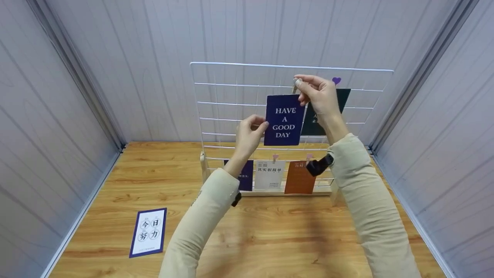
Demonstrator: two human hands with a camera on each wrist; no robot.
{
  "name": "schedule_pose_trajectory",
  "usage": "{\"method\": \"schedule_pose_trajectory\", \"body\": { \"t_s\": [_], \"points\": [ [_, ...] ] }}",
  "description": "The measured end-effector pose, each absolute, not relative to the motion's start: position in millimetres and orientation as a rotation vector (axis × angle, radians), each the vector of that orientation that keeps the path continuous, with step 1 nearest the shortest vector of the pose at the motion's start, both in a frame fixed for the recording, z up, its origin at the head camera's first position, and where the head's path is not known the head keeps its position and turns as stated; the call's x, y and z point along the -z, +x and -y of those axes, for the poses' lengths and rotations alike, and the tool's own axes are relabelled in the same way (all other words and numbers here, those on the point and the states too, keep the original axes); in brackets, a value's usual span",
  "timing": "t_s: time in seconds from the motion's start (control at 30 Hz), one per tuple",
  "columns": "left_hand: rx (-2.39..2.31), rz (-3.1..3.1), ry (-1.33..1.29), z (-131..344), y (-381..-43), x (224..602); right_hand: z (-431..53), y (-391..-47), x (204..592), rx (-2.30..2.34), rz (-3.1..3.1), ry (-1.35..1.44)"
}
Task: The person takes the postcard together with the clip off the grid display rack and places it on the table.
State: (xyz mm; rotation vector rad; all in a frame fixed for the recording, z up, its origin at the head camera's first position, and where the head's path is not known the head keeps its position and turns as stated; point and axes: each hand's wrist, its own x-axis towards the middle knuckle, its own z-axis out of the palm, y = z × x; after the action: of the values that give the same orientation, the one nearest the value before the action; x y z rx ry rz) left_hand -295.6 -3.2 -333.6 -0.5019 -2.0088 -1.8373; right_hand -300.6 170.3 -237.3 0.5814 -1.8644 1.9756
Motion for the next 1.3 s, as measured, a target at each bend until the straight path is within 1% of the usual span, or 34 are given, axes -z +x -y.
{"method": "schedule_pose_trajectory", "body": {
  "t_s": [0.33,1.3],
  "points": [
    [1.783,2.027,-0.524,7.1,-290.2,340.3,-179.7,-297.1,249.1,-2.007,1.87,0.606],
    [1.946,1.976,-0.555,27.0,-272.5,357.1,-186.4,-278.6,270.1,-2.017,1.898,0.721]
  ]
}}
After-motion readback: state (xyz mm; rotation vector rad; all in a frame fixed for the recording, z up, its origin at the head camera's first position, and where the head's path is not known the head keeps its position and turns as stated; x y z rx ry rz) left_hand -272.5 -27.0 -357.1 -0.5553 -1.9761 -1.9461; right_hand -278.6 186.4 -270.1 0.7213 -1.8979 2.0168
